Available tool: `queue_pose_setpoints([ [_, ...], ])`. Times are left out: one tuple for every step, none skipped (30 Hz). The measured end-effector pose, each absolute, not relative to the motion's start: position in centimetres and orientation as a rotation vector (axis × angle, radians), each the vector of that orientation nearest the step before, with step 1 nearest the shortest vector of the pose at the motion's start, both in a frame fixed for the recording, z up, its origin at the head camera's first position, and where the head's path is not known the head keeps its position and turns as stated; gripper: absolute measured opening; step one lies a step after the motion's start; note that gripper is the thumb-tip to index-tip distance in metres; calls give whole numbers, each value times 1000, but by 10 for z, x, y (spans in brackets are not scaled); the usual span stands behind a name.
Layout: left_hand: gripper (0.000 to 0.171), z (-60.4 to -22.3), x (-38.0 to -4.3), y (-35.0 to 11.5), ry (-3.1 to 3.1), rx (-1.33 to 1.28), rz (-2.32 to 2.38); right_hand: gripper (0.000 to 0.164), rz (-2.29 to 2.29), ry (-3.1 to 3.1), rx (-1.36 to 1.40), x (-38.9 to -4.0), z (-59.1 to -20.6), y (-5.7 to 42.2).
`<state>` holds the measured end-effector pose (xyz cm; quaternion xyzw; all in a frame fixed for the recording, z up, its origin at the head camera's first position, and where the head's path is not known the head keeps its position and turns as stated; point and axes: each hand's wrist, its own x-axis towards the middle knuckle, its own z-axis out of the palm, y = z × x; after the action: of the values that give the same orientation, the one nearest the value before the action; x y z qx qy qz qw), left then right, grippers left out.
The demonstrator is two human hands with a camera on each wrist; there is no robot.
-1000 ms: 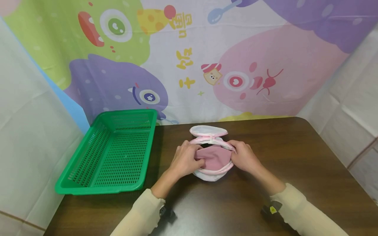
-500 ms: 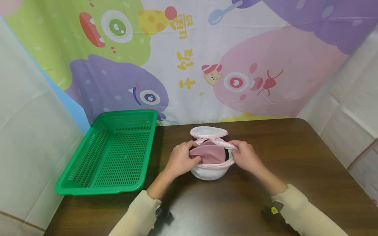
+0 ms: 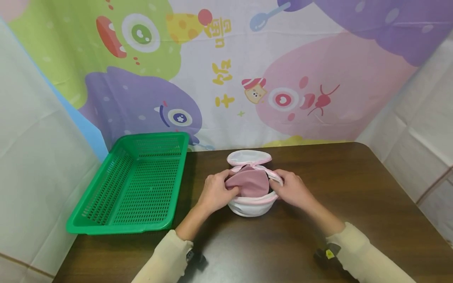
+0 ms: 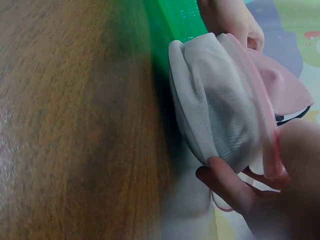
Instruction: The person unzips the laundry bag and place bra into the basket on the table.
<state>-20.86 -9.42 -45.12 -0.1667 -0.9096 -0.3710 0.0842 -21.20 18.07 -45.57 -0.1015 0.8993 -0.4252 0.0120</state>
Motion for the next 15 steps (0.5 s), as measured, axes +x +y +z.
queue_pose_setpoints([
  [31, -451, -209, -94, -2713, -497, -1112, 26, -1320, 2818, -341, -213, -457, 182],
  [31, -452, -209, -94, -2714, -500, -1110, 26, -1315, 2832, -370, -214, -458, 183],
  [32, -452, -209, -94, -2719, -504, -1110, 25, -1334, 2849, -424, -218, -468, 187],
  [33, -452, -210, -94, -2724, -509, -1113, 26, -1340, 2853, -452, -221, -472, 190],
  [34, -453, -210, -94, -2731, -514, -1119, 26, -1345, 2854, -472, -223, -477, 192],
  [34, -453, -210, -94, -2736, -519, -1122, 26, -1356, 2849, -484, -226, -481, 195],
  [35, -453, -210, -94, -2740, -523, -1124, 26, -1385, 2847, -525, -231, -494, 199],
  [35, -454, -210, -94, -2742, -526, -1126, 27, -1390, 2847, -531, -235, -499, 201],
  [35, -454, -210, -95, -2742, -528, -1130, 28, -1394, 2849, -525, -238, -505, 203],
  [35, -454, -210, -95, -2742, -528, -1133, 28, -1377, 2860, -498, -238, -505, 202],
  [35, -454, -210, -95, -2742, -529, -1137, 29, -1379, 2864, -493, -240, -510, 203],
  [35, -454, -210, -95, -2741, -531, -1139, 30, -1386, 2868, -494, -243, -514, 204],
  [36, -454, -210, -95, -2741, -531, -1143, 31, -1385, 2885, -491, -245, -519, 205],
  [36, -454, -210, -95, -2743, -530, -1147, 32, -1367, 2901, -459, -244, -515, 203],
  [36, -454, -210, -95, -2744, -528, -1149, 32, -1372, 2918, -460, -245, -518, 203],
])
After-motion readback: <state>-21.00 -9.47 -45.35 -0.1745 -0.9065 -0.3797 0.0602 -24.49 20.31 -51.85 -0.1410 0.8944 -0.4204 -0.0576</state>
